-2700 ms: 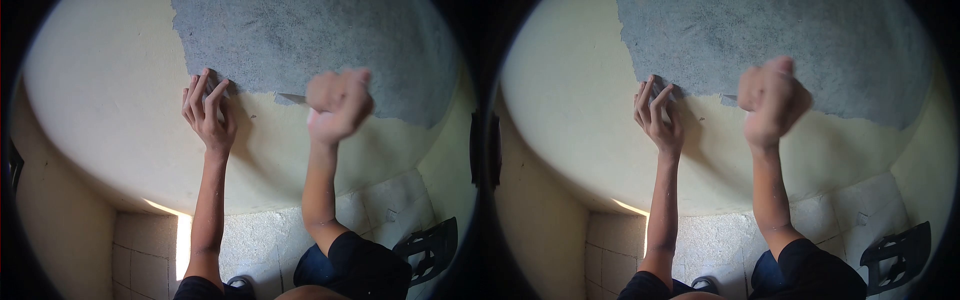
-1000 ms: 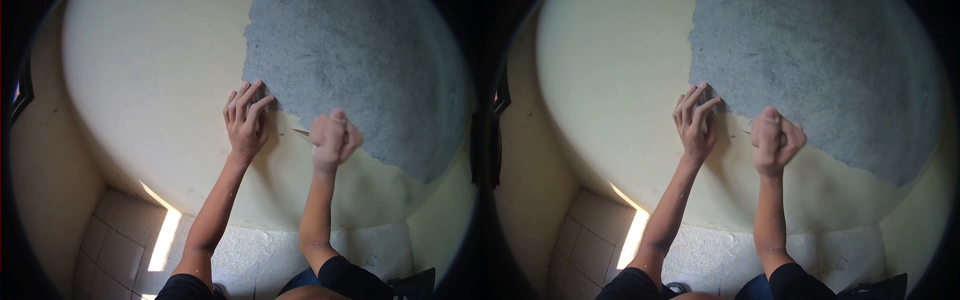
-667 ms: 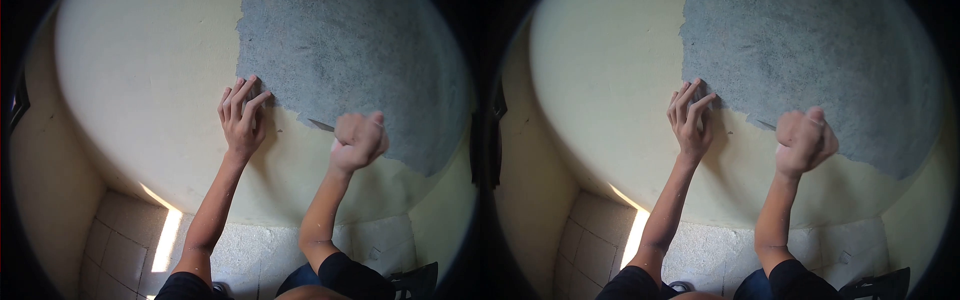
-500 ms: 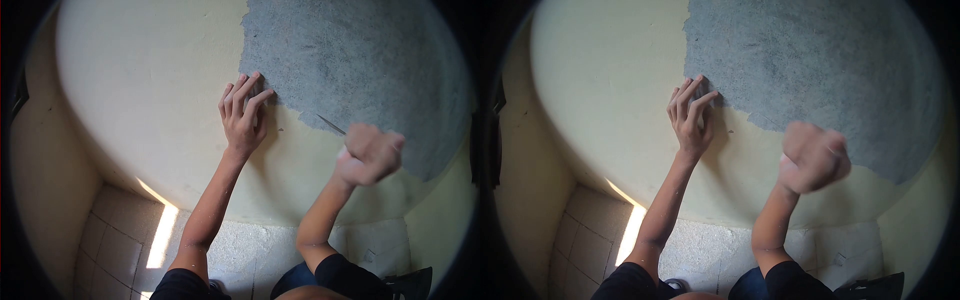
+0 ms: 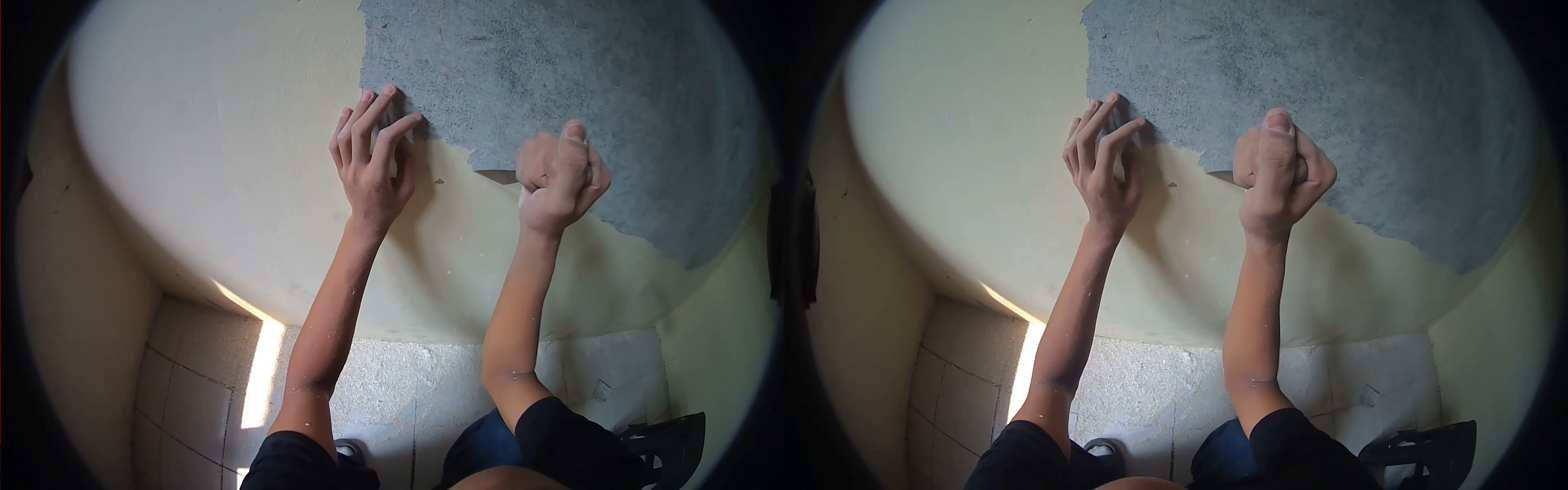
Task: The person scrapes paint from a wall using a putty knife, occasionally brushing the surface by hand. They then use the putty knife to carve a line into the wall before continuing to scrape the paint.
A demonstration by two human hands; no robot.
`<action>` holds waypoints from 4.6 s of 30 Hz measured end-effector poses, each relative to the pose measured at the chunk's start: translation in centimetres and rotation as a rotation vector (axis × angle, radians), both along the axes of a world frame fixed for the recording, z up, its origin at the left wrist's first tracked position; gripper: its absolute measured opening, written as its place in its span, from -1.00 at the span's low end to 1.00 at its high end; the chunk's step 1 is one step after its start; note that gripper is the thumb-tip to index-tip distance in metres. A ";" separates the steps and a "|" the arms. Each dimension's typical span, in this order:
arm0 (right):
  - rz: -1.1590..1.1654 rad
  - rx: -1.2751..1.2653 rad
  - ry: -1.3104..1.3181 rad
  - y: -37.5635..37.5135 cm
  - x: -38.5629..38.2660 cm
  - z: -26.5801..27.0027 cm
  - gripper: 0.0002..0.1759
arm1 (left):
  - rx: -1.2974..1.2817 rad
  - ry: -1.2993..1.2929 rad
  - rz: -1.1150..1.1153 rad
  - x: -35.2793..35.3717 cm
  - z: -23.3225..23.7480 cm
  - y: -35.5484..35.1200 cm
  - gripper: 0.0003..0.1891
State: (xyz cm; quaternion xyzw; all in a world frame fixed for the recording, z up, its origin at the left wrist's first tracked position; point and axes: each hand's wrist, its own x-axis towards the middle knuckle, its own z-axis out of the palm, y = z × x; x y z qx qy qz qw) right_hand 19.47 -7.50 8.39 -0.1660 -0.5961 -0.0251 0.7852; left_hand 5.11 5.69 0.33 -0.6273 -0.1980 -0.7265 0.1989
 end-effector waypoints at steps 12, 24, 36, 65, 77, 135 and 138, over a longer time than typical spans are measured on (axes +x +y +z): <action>-0.041 0.054 -0.086 -0.5 0.2 -0.2 -0.47 | -0.005 -0.006 -0.010 -0.1 0.2 -0.3 -0.47; 0.052 0.096 0.028 -0.2 -0.4 0.3 -0.44 | -0.019 -0.003 -0.010 -0.1 -0.1 -0.3 -0.47; -0.011 0.071 -0.069 0.8 -2.1 -1.0 -0.42 | -0.021 -0.006 -0.014 -0.1 0.3 -0.8 -0.46; 0.046 0.079 0.021 1.6 -1.5 1.5 -0.45 | -0.003 0.010 0.025 -0.2 0.1 -0.3 -0.52; -0.054 -0.001 -0.069 3.1 -2.8 1.7 -0.44 | 0.014 -0.022 -0.073 -0.2 0.2 -0.5 -0.48; 0.053 0.147 -0.122 -1.5 -1.1 0.7 -0.52 | 0.154 -0.211 -0.339 -0.6 -0.3 1.9 -0.52; -0.110 0.051 -0.115 1.7 -1.2 0.1 -0.38 | 0.123 -0.253 -0.328 -0.4 -1.4 1.4 -0.52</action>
